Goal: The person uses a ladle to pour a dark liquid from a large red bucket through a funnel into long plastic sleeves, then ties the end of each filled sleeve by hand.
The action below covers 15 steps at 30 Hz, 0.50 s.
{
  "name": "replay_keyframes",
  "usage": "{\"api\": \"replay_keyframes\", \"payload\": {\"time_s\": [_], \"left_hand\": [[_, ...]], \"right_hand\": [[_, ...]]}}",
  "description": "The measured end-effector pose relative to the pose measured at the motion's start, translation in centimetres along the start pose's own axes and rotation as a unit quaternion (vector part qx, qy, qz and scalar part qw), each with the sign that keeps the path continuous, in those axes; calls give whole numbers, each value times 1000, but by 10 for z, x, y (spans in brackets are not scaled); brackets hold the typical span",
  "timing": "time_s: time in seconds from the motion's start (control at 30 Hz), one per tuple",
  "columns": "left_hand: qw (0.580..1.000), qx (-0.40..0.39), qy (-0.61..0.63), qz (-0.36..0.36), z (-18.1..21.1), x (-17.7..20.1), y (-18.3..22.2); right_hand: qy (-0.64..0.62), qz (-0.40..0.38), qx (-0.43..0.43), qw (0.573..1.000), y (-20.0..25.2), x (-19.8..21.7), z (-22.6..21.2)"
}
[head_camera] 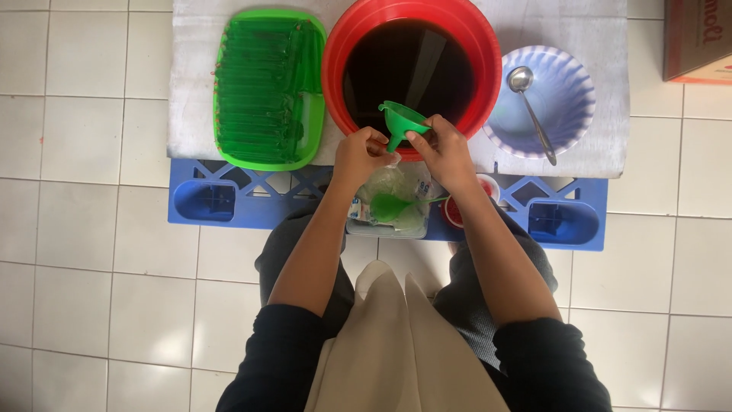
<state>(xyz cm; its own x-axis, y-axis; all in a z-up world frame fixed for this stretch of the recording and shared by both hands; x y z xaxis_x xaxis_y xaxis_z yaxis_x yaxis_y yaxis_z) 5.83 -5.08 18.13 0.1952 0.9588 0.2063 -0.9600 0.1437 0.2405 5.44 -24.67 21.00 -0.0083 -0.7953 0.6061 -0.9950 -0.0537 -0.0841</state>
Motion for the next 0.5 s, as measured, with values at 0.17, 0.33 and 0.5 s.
{"api": "replay_keyframes", "payload": {"time_s": [0.17, 0.33, 0.5], "left_hand": [[1000, 2, 19, -18, 3, -3, -6], [1000, -16, -4, -17, 2, 2, -10], [998, -40, 11, -54, -10, 0, -12]], "right_hand": [[26, -25, -48, 998, -15, -14, 31], [37, -56, -86, 994, -17, -12, 40], [22, -65, -78, 995, -14, -18, 34]]}}
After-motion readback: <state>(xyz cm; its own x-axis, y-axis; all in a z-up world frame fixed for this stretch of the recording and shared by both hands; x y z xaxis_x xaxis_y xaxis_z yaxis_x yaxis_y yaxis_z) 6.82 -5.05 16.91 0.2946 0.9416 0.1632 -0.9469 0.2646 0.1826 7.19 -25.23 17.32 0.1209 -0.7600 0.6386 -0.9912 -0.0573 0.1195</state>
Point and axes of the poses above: each hand's wrist, its own y-axis away from the middle knuckle, its own x-axis out of the back of the hand, z = x × y, the point moved 8 cm from there along -y, towards the middle knuckle, and after that the axes turned 9 degrees about y, right-handed, at the moved point
